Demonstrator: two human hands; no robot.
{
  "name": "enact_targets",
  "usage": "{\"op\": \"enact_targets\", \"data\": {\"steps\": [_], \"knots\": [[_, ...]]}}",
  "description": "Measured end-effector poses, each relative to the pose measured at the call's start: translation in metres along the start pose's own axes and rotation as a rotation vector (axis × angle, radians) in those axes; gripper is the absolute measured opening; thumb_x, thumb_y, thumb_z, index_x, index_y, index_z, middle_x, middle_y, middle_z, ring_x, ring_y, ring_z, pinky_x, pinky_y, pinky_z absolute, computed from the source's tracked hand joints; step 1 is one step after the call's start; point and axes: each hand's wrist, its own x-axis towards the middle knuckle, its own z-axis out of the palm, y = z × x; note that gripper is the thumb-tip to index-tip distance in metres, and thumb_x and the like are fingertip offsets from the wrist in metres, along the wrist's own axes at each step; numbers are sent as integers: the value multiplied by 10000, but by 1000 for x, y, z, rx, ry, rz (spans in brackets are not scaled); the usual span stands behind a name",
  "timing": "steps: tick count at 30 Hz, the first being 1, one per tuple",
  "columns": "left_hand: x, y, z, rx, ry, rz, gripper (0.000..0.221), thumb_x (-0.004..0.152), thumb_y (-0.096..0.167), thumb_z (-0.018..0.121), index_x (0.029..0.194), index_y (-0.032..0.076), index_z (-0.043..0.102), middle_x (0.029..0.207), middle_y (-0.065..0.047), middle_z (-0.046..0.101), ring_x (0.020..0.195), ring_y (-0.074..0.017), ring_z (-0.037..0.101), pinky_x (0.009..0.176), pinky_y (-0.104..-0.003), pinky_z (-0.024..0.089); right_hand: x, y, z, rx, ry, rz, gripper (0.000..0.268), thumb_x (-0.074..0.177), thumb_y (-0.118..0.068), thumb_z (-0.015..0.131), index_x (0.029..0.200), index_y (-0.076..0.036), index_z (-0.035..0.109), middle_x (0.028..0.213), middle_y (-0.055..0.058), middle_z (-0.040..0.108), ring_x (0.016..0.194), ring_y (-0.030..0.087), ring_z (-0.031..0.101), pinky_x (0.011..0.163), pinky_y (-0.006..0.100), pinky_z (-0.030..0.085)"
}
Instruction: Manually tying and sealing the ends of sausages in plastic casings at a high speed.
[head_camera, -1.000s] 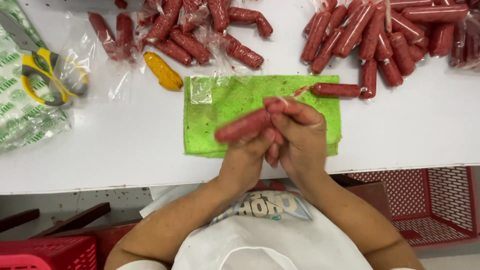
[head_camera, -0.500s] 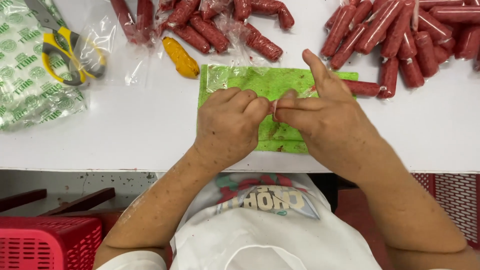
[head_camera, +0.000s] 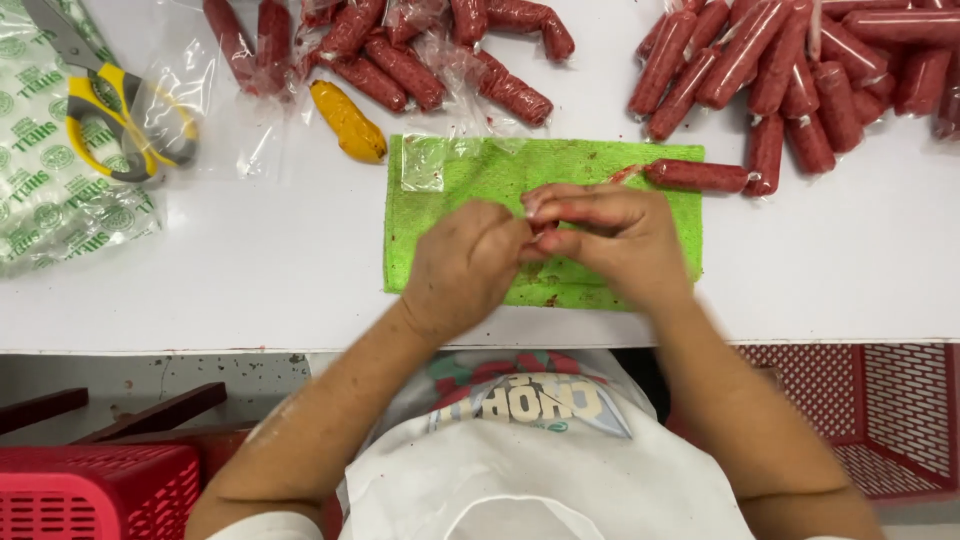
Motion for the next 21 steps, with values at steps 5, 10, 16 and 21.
{"op": "enact_targets", "data": {"steps": [5, 10, 16, 21], "knots": [[-8, 21, -8, -166, 99, -372, 452, 860, 307, 812, 1230, 124, 627, 990, -32, 661, 800, -181, 733, 649, -332, 615, -12, 23, 41, 189, 552, -50, 247, 815, 153, 775, 1037, 119, 672, 1023, 243, 705, 954, 300, 714, 890, 392, 613], [22, 14, -31, 427, -105, 63, 336, 984, 193, 546, 1284, 51, 600, 988, -102, 611, 801, -234, 676, 606, -343, 578, -14, 38, 32, 181, 464, -41, 529, 849, 82, 773, 1186, -40, 385, 971, 149, 722, 893, 158, 708, 860, 272, 611], [32, -12, -53, 590, -291, 355, 302, 993, 136, 452, 1216, 31, 626, 928, -96, 608, 797, -234, 676, 585, -316, 571, 2, 37, 36, 116, 415, -41, 524, 830, 79, 782, 1210, -27, 437, 951, 149, 733, 843, 160, 698, 827, 294, 610], [37, -19, -67, 649, -340, 463, 284, 986, 139, 492, 1199, 9, 629, 945, -107, 600, 820, -211, 670, 621, -273, 573, 7, 38, 38, 141, 411, -53, 475, 844, 96, 742, 1227, -12, 484, 944, 177, 735, 854, 198, 707, 817, 329, 611]]}}
